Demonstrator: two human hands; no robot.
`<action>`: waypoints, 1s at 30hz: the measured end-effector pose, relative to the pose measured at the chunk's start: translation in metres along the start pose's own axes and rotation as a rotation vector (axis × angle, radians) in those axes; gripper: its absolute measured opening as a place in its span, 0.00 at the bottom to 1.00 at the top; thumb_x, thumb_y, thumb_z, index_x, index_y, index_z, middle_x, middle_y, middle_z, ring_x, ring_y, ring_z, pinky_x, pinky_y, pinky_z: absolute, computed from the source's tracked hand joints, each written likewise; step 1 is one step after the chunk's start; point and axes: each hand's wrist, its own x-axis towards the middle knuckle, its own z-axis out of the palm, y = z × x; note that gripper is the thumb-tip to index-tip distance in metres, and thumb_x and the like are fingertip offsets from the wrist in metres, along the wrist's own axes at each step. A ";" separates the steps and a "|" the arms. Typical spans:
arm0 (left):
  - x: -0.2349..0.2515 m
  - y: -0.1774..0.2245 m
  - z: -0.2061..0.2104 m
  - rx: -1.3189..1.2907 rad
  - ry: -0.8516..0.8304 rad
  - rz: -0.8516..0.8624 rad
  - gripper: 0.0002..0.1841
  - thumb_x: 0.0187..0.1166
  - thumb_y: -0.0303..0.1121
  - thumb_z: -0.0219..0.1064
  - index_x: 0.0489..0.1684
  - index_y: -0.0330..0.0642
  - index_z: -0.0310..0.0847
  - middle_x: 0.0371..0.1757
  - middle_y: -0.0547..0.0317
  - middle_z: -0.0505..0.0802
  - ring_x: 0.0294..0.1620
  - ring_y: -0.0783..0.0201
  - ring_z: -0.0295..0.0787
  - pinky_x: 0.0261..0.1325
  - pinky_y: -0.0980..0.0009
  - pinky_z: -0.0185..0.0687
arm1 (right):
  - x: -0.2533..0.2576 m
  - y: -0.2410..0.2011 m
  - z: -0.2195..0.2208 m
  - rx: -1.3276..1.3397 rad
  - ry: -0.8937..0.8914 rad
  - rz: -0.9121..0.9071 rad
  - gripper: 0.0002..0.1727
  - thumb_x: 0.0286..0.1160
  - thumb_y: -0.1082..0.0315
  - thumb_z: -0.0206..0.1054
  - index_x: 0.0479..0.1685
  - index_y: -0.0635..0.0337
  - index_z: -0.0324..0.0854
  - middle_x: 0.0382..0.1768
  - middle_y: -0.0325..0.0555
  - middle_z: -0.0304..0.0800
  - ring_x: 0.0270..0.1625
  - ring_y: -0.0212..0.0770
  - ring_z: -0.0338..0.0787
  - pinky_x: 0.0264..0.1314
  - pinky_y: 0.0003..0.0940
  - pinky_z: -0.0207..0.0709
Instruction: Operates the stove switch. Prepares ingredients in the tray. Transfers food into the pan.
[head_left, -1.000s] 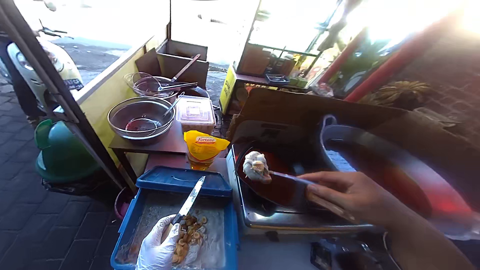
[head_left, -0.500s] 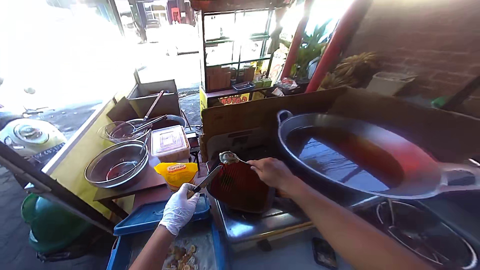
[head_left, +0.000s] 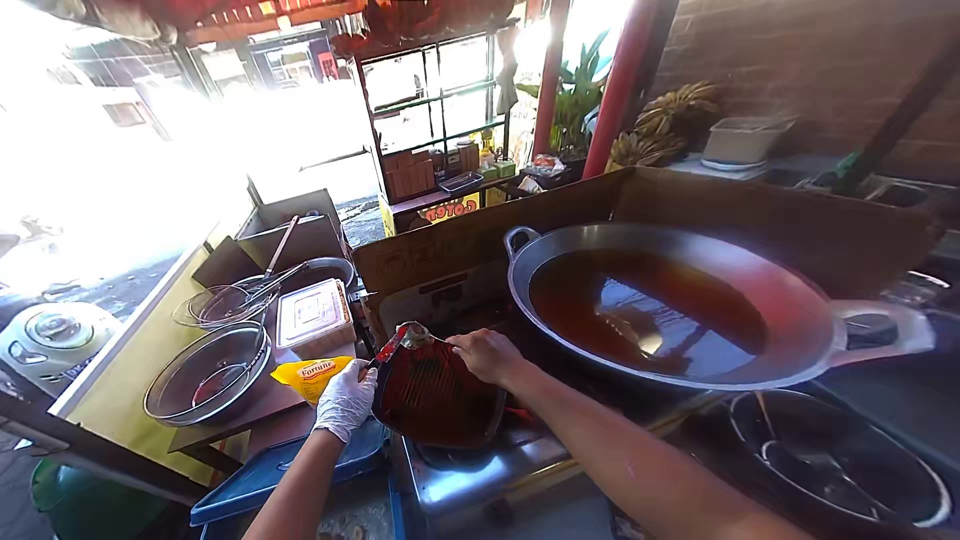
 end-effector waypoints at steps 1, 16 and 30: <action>0.004 0.001 0.001 0.007 0.000 0.011 0.18 0.89 0.51 0.57 0.64 0.57 0.85 0.47 0.59 0.96 0.53 0.58 0.93 0.60 0.46 0.86 | 0.002 0.000 0.000 0.007 -0.006 0.006 0.19 0.91 0.56 0.55 0.72 0.37 0.85 0.54 0.42 0.96 0.60 0.46 0.94 0.63 0.54 0.85; 0.047 0.004 -0.014 0.349 -0.061 0.095 0.21 0.91 0.50 0.52 0.70 0.57 0.86 0.61 0.54 0.94 0.64 0.51 0.91 0.67 0.43 0.82 | 0.010 -0.015 0.011 0.035 0.036 0.118 0.19 0.91 0.57 0.54 0.71 0.37 0.86 0.51 0.43 0.96 0.56 0.48 0.95 0.58 0.56 0.86; 0.044 -0.006 -0.012 0.486 0.041 0.215 0.21 0.91 0.49 0.52 0.70 0.54 0.85 0.58 0.54 0.94 0.56 0.51 0.94 0.58 0.46 0.88 | 0.010 -0.028 0.022 0.050 -0.028 0.219 0.21 0.92 0.56 0.52 0.76 0.33 0.82 0.58 0.41 0.95 0.63 0.46 0.92 0.64 0.54 0.84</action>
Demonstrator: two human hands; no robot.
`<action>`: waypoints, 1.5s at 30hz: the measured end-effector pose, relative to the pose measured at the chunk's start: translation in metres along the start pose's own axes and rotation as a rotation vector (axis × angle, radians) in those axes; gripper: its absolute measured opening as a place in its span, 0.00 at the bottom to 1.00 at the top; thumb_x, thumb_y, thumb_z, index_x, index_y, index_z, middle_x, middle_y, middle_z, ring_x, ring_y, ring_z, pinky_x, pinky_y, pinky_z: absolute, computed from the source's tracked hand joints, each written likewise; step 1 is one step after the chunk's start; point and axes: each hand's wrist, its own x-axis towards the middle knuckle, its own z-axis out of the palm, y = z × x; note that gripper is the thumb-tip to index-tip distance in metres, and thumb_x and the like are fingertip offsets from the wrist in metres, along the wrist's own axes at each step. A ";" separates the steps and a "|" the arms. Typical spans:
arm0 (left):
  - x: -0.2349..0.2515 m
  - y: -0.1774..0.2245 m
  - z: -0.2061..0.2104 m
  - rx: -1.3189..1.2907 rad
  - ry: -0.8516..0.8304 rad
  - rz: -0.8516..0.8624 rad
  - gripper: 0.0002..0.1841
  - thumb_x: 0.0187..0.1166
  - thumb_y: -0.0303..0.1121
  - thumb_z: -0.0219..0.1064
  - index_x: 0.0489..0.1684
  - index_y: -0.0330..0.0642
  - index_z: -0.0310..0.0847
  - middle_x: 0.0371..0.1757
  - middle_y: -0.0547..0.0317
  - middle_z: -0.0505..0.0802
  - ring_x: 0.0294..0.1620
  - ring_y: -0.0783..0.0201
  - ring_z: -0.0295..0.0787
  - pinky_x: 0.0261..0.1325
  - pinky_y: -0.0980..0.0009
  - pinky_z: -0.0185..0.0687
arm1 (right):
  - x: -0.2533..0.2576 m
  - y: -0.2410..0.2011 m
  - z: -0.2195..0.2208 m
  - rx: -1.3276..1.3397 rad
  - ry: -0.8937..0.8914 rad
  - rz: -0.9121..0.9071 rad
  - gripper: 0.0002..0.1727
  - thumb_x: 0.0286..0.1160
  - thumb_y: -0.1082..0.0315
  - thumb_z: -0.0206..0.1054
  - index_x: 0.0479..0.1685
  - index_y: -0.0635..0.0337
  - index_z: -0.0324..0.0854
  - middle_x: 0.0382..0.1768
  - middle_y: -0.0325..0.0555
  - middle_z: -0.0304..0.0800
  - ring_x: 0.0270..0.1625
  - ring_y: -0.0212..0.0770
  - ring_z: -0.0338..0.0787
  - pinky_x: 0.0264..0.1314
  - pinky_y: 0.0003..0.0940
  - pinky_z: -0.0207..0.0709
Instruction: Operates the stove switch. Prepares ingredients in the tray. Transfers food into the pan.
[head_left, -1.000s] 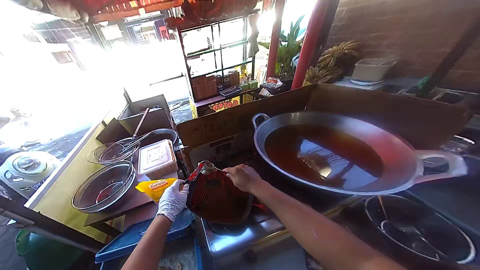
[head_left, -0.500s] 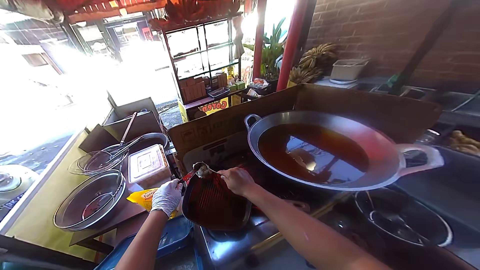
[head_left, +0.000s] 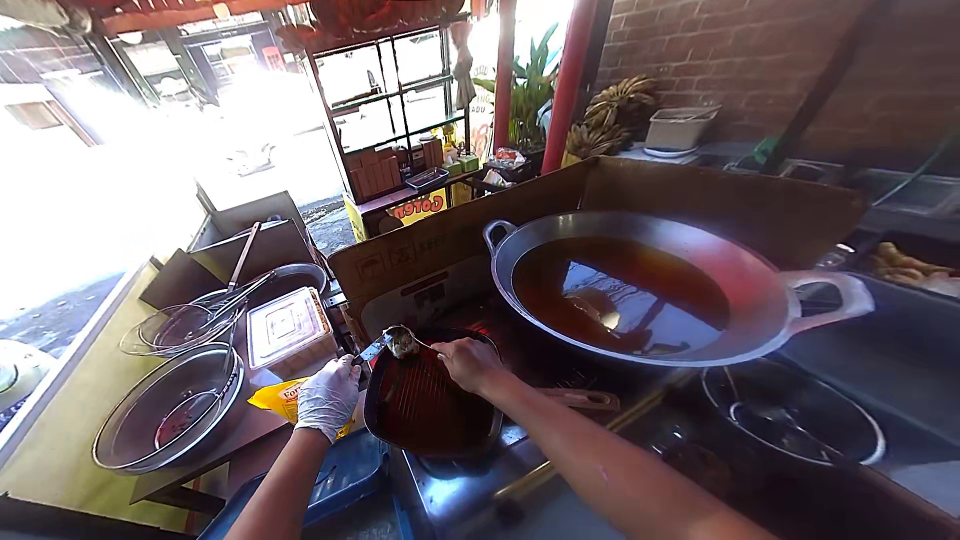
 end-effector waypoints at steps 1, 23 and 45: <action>0.000 0.001 0.000 0.029 -0.013 -0.007 0.21 0.92 0.50 0.51 0.71 0.55 0.84 0.58 0.54 0.94 0.56 0.50 0.94 0.57 0.46 0.88 | 0.000 0.000 0.001 -0.005 0.009 -0.008 0.21 0.92 0.57 0.53 0.76 0.33 0.83 0.57 0.41 0.95 0.62 0.46 0.93 0.63 0.54 0.85; 0.005 0.011 -0.019 -0.093 -0.094 -0.024 0.20 0.92 0.51 0.53 0.70 0.59 0.85 0.58 0.52 0.95 0.61 0.46 0.92 0.61 0.38 0.83 | -0.006 0.002 0.004 0.062 0.054 -0.007 0.21 0.93 0.56 0.51 0.76 0.37 0.83 0.57 0.44 0.95 0.63 0.48 0.92 0.65 0.56 0.84; -0.007 0.003 -0.024 -0.018 -0.178 0.005 0.19 0.90 0.52 0.54 0.66 0.63 0.87 0.52 0.53 0.96 0.56 0.46 0.93 0.56 0.36 0.83 | -0.018 0.018 -0.010 0.122 0.108 -0.019 0.20 0.91 0.57 0.54 0.73 0.37 0.86 0.56 0.43 0.96 0.62 0.48 0.93 0.64 0.58 0.84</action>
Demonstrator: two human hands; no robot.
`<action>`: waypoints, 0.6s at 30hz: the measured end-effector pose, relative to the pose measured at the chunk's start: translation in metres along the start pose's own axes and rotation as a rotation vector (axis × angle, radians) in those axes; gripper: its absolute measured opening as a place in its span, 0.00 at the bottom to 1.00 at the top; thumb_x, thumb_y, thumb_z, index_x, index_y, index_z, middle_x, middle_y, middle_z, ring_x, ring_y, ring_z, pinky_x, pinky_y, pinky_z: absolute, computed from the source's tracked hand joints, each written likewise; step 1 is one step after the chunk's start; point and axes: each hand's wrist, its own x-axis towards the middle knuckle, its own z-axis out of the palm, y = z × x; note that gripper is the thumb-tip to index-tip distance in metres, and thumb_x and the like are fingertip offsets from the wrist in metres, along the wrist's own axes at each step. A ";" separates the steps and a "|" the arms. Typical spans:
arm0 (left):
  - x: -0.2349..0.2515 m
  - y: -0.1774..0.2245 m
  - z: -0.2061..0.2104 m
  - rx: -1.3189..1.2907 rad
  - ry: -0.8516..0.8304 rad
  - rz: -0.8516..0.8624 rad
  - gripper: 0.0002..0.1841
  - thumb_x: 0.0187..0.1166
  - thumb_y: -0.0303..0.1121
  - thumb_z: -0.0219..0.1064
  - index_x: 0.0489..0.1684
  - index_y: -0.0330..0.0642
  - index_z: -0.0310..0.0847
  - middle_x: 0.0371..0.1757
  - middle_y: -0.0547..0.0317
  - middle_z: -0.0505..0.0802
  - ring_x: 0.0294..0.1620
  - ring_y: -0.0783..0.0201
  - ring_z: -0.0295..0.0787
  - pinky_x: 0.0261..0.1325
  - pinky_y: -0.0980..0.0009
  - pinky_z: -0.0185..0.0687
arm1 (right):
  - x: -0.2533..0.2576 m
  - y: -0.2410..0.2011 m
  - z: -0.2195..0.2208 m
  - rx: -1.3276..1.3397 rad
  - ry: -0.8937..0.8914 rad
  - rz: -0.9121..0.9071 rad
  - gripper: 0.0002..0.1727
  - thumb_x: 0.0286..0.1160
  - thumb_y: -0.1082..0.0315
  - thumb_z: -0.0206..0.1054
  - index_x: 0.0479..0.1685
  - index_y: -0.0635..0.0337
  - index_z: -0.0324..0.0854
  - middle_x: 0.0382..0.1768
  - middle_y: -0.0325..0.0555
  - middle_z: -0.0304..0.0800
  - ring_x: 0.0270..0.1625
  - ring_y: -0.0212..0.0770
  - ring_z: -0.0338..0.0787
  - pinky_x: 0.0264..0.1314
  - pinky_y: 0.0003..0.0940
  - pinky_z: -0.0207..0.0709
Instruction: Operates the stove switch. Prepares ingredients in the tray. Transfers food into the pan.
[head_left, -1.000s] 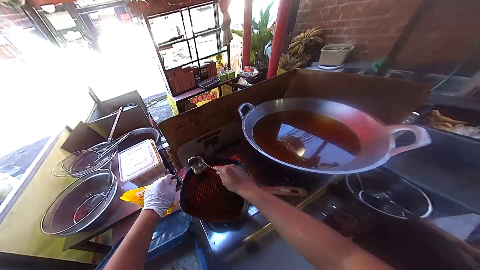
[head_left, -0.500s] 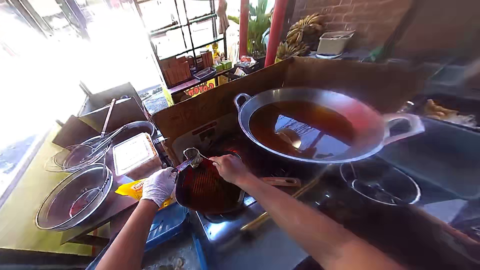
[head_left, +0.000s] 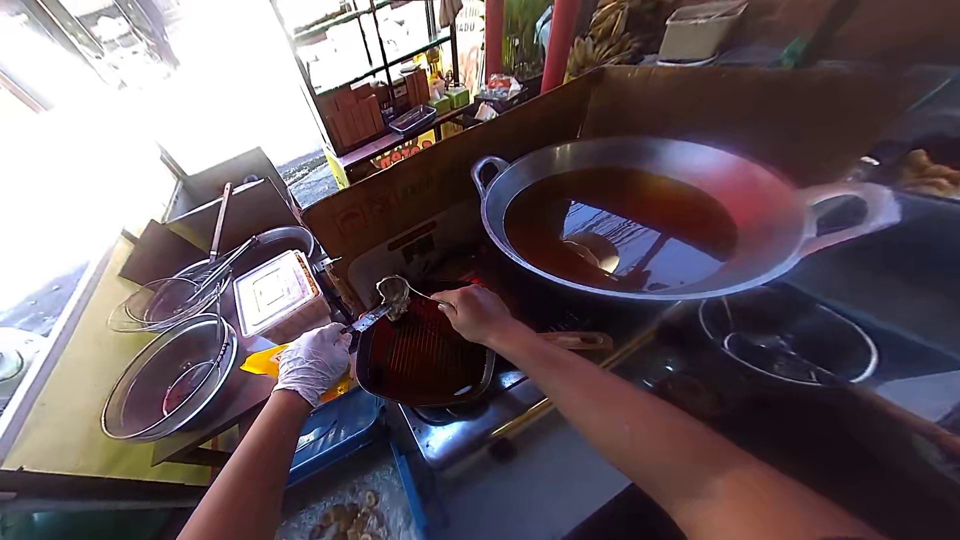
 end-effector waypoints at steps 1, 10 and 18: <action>-0.001 0.000 -0.003 -0.010 0.010 -0.005 0.19 0.90 0.52 0.54 0.66 0.62 0.87 0.53 0.53 0.96 0.57 0.46 0.93 0.56 0.35 0.83 | -0.001 0.000 -0.004 -0.010 -0.013 0.006 0.20 0.91 0.58 0.54 0.73 0.37 0.85 0.57 0.43 0.96 0.62 0.49 0.93 0.64 0.58 0.84; 0.004 -0.009 -0.010 -0.054 0.045 0.011 0.18 0.89 0.54 0.57 0.66 0.65 0.87 0.54 0.56 0.96 0.59 0.48 0.93 0.59 0.35 0.83 | -0.004 0.002 -0.017 -0.050 -0.022 0.018 0.19 0.91 0.57 0.55 0.72 0.35 0.86 0.55 0.41 0.96 0.60 0.47 0.93 0.60 0.56 0.85; -0.002 0.002 -0.007 -0.036 -0.044 -0.028 0.18 0.87 0.54 0.59 0.66 0.66 0.88 0.54 0.57 0.97 0.59 0.50 0.93 0.60 0.37 0.82 | 0.005 0.002 -0.030 -0.109 -0.044 0.051 0.19 0.91 0.57 0.55 0.71 0.35 0.86 0.55 0.42 0.95 0.60 0.48 0.93 0.58 0.56 0.86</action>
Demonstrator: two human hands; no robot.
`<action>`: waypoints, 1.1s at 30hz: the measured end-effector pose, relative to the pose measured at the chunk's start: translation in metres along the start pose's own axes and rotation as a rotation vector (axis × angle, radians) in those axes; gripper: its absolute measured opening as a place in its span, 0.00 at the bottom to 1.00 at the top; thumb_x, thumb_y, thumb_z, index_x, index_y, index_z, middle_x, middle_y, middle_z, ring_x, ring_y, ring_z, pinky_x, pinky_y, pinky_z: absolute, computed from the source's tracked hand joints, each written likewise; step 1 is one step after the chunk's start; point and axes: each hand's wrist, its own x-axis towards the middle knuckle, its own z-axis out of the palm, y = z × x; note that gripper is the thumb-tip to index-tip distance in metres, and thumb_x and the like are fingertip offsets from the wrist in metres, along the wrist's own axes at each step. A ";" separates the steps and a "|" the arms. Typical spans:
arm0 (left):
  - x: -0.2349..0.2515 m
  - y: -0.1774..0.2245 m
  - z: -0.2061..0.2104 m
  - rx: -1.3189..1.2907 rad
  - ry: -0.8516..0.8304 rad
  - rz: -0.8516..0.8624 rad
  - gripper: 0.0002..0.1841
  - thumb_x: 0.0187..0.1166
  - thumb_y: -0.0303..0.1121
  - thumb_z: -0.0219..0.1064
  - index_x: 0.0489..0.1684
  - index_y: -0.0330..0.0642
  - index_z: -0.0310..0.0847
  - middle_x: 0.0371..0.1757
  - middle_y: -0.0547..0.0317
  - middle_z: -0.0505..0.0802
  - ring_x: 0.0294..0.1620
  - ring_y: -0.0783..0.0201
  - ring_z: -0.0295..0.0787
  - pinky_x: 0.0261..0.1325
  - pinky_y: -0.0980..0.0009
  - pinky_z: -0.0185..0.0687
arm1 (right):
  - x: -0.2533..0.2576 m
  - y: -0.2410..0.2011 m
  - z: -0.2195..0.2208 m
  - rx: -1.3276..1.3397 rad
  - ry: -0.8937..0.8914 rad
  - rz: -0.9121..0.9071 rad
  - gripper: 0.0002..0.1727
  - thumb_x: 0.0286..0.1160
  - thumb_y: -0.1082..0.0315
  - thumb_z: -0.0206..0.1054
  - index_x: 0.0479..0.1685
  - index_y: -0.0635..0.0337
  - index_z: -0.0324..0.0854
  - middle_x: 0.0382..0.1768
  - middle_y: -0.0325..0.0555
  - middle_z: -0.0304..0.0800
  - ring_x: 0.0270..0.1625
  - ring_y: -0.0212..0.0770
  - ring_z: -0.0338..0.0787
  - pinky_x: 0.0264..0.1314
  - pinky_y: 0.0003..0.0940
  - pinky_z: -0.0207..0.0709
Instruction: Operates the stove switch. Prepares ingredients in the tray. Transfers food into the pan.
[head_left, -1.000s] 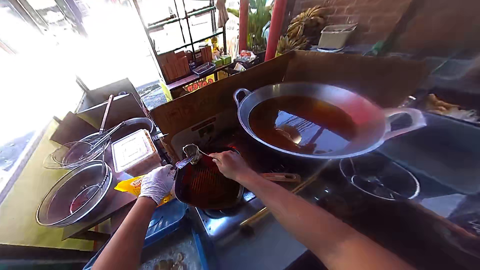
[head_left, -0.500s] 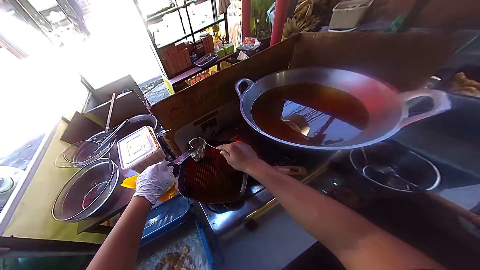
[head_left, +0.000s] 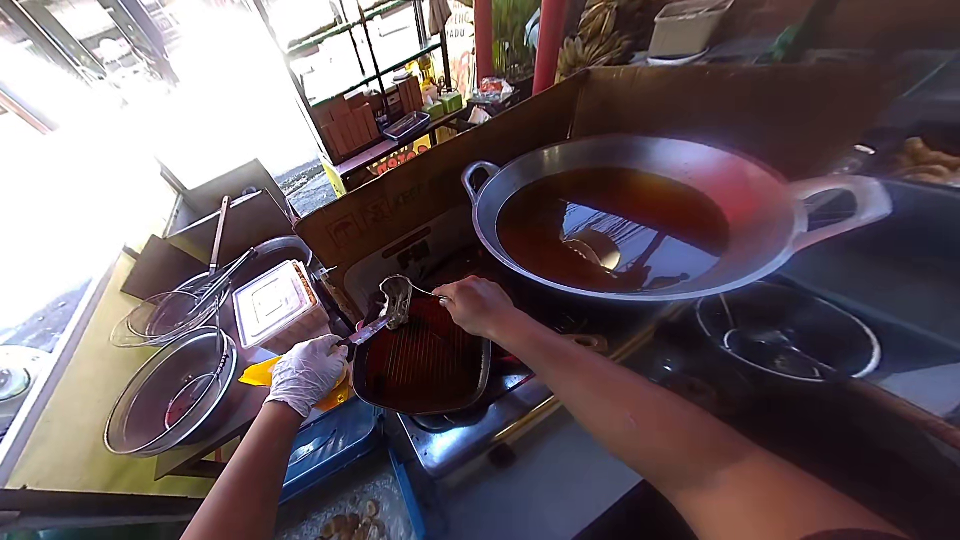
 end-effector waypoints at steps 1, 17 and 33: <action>0.000 0.001 0.000 0.006 -0.013 0.000 0.17 0.86 0.54 0.59 0.64 0.66 0.89 0.53 0.58 0.97 0.58 0.51 0.93 0.59 0.37 0.82 | 0.000 0.000 -0.002 0.001 0.009 -0.001 0.19 0.91 0.57 0.55 0.71 0.35 0.86 0.55 0.41 0.95 0.60 0.48 0.93 0.58 0.56 0.86; 0.003 0.011 0.004 0.141 -0.073 -0.046 0.16 0.84 0.53 0.59 0.50 0.62 0.92 0.46 0.57 0.97 0.52 0.50 0.94 0.51 0.40 0.84 | 0.000 -0.009 -0.019 -0.041 0.050 -0.013 0.18 0.90 0.59 0.56 0.69 0.39 0.87 0.52 0.43 0.96 0.56 0.49 0.94 0.54 0.57 0.87; -0.003 0.009 -0.012 0.010 -0.066 -0.084 0.16 0.83 0.55 0.59 0.53 0.66 0.92 0.48 0.61 0.97 0.54 0.53 0.93 0.54 0.40 0.83 | 0.032 -0.033 0.002 -0.086 -0.026 -0.076 0.17 0.88 0.62 0.58 0.67 0.39 0.88 0.50 0.44 0.96 0.55 0.50 0.95 0.53 0.57 0.87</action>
